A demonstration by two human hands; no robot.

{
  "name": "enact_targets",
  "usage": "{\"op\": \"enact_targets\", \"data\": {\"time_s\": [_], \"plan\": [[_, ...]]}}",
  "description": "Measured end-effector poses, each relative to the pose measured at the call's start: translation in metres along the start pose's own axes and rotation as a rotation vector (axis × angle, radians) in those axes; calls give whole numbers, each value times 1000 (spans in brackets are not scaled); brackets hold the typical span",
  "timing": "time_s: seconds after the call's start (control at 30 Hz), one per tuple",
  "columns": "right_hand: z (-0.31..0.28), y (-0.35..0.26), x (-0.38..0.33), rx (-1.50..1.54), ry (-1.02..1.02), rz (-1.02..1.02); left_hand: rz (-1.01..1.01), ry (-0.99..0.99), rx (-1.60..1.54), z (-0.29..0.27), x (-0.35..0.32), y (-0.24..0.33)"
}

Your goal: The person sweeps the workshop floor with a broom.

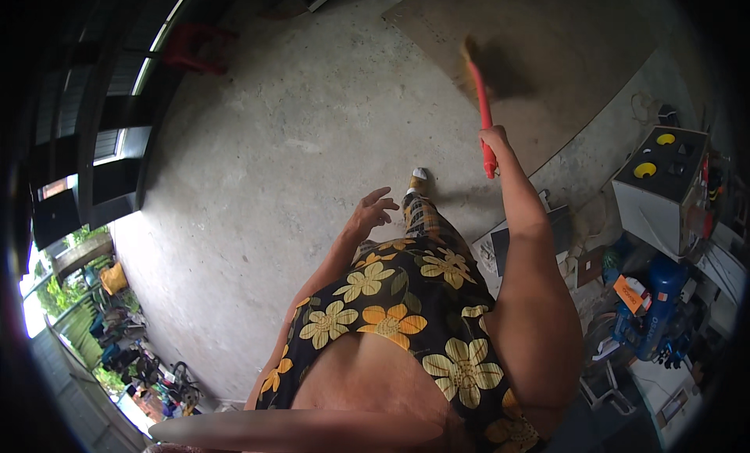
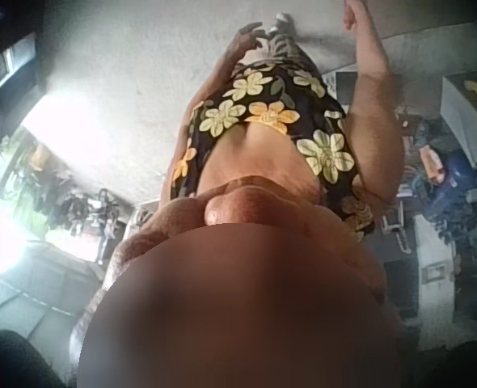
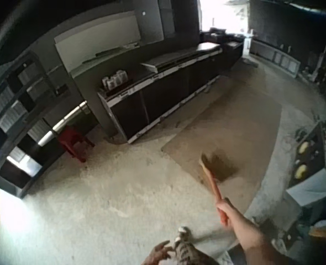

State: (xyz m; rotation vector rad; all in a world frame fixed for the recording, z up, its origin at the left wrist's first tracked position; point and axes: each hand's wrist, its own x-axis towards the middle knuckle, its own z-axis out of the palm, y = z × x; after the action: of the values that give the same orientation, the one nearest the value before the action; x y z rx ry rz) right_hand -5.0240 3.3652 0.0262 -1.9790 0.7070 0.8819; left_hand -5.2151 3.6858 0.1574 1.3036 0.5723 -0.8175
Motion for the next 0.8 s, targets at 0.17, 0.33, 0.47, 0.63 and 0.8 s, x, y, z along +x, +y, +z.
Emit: {"op": "enact_targets", "data": {"time_s": [0.17,0.33,0.47,0.63,0.8], "plan": [[11,-11,-24,239,333,-206,-32,33,-15,9,20,22],[41,-35,-108,266,-107,-258,131,97,-66,9,37,37],[71,-42,-119,183,-541,-205,384,43,140,14,44,59],[112,-64,-98,151,-848,-31,337,-25,202,4,60,97],[100,-113,-25,125,-671,59,441,-93,190,-27,98,137]]}}
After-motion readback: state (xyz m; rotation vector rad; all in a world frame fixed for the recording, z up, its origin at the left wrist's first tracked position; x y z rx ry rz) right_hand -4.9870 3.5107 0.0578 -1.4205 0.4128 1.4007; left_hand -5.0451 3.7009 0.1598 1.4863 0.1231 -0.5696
